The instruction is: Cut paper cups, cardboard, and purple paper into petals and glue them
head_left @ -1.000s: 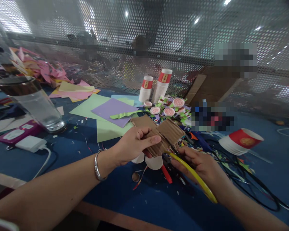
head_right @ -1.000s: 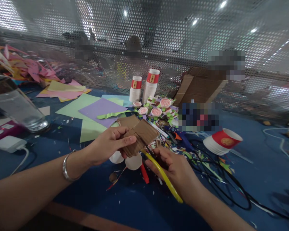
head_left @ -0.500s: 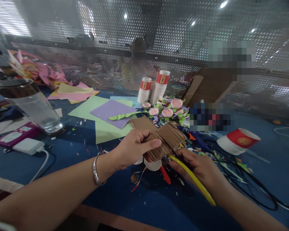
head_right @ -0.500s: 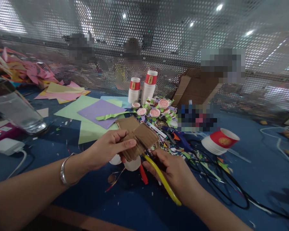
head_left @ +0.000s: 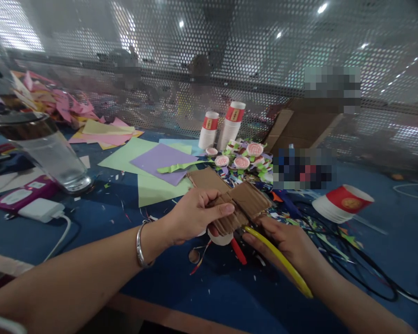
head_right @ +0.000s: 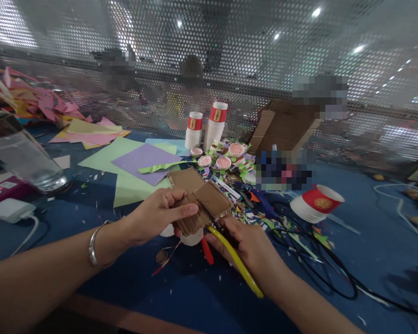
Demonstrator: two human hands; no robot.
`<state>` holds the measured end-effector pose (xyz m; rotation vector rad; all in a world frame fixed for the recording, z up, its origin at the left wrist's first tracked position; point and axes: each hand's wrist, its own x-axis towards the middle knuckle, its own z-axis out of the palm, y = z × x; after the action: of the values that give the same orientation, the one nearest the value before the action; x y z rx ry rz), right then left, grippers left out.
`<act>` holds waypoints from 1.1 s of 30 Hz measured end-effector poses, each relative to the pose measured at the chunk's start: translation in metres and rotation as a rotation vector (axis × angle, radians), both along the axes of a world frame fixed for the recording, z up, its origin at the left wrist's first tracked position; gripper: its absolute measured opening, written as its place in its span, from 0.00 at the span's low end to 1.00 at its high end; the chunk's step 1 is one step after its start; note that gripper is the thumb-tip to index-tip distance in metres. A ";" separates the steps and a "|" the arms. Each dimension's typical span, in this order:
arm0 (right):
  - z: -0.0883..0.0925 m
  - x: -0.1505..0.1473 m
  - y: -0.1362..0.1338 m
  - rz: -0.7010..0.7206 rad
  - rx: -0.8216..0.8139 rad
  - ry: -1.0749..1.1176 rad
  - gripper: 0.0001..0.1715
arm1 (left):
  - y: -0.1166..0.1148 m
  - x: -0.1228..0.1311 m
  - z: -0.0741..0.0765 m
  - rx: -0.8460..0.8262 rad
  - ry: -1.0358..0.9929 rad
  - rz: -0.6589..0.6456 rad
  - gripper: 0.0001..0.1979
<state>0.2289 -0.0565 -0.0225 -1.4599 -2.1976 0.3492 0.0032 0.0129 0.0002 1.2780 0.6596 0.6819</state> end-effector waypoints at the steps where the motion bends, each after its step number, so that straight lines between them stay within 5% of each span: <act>1: 0.002 -0.001 0.000 -0.004 0.000 0.010 0.16 | 0.000 0.001 0.000 -0.007 0.003 0.003 0.10; 7: 0.004 -0.003 0.000 0.012 -0.038 0.021 0.23 | -0.001 0.002 -0.001 -0.045 0.012 -0.032 0.13; 15: -0.009 0.005 -0.001 -0.013 0.119 -0.023 0.28 | -0.008 0.003 0.003 0.043 0.071 -0.019 0.10; 21: -0.005 0.002 0.000 -0.025 -0.061 -0.102 0.34 | -0.009 0.005 0.000 0.028 0.105 -0.034 0.11; 24: -0.011 0.004 0.001 -0.046 -0.004 -0.081 0.37 | -0.009 0.006 -0.003 0.035 0.128 -0.044 0.13; 33: 0.000 -0.002 -0.001 -0.033 -0.077 -0.059 0.32 | -0.009 0.006 -0.002 -0.017 0.091 -0.078 0.21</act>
<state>0.2270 -0.0572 -0.0224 -1.5646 -2.2259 0.3878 0.0090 0.0037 -0.0017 1.3179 0.6846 0.5562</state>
